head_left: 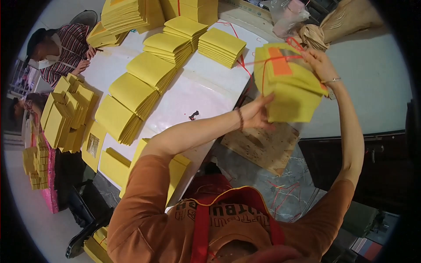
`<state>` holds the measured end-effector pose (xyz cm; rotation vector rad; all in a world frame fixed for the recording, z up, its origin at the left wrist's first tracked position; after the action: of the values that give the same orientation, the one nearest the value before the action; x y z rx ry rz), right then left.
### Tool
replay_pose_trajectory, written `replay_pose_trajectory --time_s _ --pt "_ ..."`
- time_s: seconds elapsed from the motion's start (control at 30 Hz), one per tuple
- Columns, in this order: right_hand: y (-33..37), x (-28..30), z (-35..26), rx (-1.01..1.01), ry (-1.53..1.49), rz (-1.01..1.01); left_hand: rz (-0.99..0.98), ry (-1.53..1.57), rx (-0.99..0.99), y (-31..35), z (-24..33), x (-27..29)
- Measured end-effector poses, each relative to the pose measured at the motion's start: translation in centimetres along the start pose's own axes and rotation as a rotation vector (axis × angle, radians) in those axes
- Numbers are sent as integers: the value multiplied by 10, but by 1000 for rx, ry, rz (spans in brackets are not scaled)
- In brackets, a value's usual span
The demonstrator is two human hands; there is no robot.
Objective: Organizing and stacking yellow joss paper sheets with silver foil.
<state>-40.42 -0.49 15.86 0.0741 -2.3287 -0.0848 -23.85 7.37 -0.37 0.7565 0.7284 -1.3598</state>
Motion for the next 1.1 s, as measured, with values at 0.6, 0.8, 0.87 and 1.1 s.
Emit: replay_pose_trajectory --time_s 0.6,0.8,0.87,1.1 --pt "-140 34 2 196 266 -107 1139 -796 -712 -100 100 101" --pt "-188 30 18 202 401 -36 1239 -842 -535 -114 135 140" --pt "-199 33 21 257 397 26 1241 -814 -517 -123 138 149" --pt "-218 35 33 367 286 72 1315 -750 -635 -122 136 150"
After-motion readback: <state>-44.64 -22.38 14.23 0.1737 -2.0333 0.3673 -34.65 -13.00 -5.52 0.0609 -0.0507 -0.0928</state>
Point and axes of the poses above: each hand's wrist, its own y-axis away from the middle knuckle, its own x-axis out of the back of the hand, z = x × y, the point moved 8 cm from there along -y, towards the middle knuckle, and after that the axes turned 7 degrees about -z, right-handed, at the moved point
